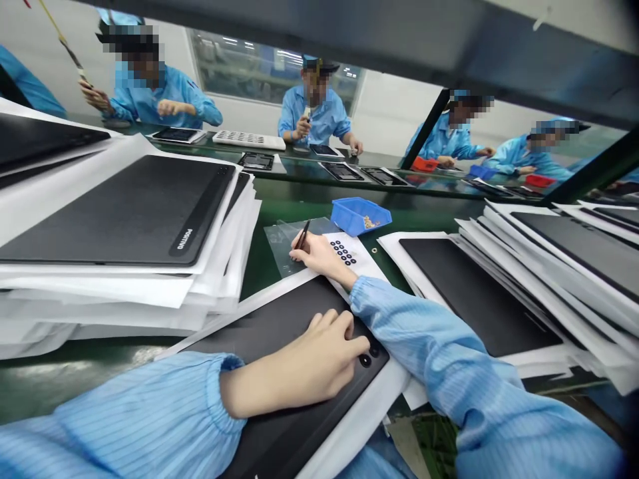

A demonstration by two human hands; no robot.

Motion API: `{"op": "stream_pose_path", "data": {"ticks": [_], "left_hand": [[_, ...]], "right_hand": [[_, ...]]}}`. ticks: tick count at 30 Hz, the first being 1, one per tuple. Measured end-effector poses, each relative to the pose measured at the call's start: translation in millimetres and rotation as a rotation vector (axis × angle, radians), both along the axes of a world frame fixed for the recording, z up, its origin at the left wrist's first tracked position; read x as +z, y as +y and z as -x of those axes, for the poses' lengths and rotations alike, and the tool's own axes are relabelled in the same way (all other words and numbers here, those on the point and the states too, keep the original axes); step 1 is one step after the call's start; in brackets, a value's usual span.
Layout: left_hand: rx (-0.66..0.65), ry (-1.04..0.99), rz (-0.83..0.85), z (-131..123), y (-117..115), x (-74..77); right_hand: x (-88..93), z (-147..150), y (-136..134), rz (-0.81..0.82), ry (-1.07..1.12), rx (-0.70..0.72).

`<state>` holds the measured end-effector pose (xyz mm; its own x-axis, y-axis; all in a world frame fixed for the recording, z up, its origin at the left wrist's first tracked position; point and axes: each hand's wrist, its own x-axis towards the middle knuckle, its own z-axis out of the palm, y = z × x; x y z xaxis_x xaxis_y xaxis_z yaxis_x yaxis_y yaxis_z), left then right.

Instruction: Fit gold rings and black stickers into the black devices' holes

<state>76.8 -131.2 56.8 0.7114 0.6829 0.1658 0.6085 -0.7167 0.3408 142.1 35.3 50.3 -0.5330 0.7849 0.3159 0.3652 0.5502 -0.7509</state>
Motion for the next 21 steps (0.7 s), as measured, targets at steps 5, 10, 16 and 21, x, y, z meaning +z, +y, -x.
{"op": "stream_pose_path", "data": {"ticks": [5,10,16,21], "left_hand": [[-0.008,-0.026,0.008,1.5,1.9,-0.9],[0.210,-0.031,-0.106,20.7,24.9,-5.0],[0.557,-0.061,-0.112,48.7,56.1,-9.5],[0.535,-0.055,-0.029,48.4,56.5,-8.4]], "right_hand": [[30.4,-23.3,-14.2,-0.076,-0.014,-0.031],[47.1,-77.4,-41.9,-0.045,-0.142,-0.114],[21.8,-120.1,-55.7,0.088,-0.360,-0.118],[2.8,-117.7,-53.3,0.145,-0.348,-0.051]]}}
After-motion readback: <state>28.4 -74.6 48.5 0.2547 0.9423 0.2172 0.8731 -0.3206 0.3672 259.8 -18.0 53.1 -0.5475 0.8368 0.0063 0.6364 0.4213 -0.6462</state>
